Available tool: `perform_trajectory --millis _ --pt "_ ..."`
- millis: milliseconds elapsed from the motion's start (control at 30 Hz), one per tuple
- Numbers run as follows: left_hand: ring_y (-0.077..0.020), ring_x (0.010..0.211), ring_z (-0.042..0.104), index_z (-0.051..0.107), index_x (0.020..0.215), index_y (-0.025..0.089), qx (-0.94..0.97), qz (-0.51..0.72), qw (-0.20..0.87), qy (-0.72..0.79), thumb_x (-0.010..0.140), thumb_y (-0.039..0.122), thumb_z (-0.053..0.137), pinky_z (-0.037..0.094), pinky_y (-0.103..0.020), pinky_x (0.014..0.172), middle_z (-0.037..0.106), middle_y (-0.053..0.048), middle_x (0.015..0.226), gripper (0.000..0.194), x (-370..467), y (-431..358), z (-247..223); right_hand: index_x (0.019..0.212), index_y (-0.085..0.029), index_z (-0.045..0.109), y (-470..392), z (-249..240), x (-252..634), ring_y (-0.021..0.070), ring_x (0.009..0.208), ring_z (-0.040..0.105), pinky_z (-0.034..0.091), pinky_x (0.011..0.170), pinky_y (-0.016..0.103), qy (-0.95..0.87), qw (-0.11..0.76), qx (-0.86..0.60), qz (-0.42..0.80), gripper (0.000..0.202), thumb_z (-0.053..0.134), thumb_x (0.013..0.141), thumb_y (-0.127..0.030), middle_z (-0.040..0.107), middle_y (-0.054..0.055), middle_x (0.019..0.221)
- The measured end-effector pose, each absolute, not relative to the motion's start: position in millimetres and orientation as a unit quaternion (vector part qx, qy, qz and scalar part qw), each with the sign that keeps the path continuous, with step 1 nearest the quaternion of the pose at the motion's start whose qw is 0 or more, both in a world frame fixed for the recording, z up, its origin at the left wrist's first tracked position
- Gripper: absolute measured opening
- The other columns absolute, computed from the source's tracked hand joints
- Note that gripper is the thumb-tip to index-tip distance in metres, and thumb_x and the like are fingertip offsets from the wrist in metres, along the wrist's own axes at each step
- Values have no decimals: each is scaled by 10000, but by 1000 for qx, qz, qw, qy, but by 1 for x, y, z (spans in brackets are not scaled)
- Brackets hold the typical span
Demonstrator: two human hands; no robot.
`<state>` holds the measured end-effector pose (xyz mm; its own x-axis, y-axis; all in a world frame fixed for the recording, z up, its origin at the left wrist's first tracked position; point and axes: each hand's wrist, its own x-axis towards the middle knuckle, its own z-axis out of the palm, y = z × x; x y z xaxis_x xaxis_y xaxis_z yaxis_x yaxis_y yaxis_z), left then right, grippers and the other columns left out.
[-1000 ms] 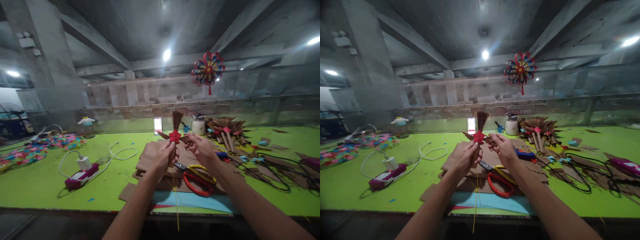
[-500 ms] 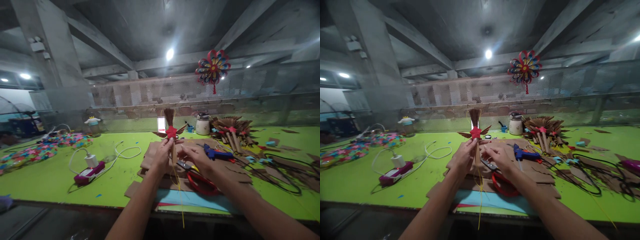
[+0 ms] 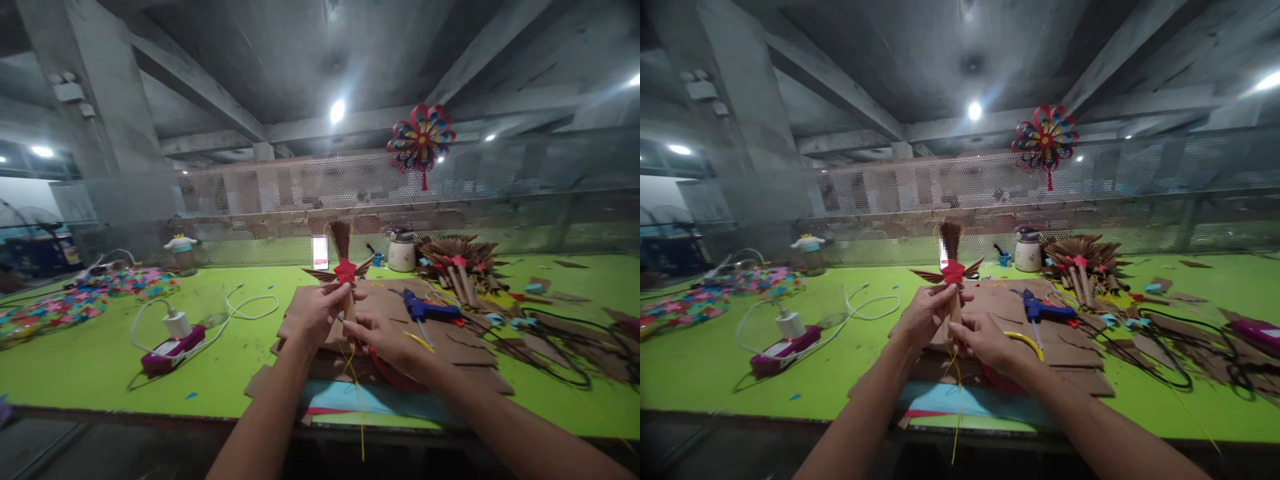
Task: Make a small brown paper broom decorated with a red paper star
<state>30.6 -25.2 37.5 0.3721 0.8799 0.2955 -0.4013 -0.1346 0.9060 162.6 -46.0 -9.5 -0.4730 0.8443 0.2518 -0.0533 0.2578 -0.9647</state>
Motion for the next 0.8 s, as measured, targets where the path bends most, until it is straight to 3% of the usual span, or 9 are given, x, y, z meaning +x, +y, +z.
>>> perform_trajectory --millis 300,500,800 --pt "-208 677 638 615 871 91 564 467 653 194 720 317 634 485 -304 627 679 -114 745 273 23 -26 38 648 -133 543 -51 -4 163 60 445 351 273 448 219 -691 411 -301 513 381 563 736 -504 445 -25 524" --pt "-152 669 617 598 883 100 532 517 643 191 751 310 607 461 -245 606 691 -118 813 248 28 -27 41 928 -152 621 -55 0 167 109 634 461 359 568 236 -678 412 -252 554 386 716 618 -361 550 15 750" --pt "-200 821 630 586 854 120 507 546 643 175 723 291 637 452 -281 694 698 -107 801 221 34 -23 41 750 -107 605 -47 -13 146 81 522 400 315 499 215 -617 527 -376 448 310 687 615 -374 492 -21 596"
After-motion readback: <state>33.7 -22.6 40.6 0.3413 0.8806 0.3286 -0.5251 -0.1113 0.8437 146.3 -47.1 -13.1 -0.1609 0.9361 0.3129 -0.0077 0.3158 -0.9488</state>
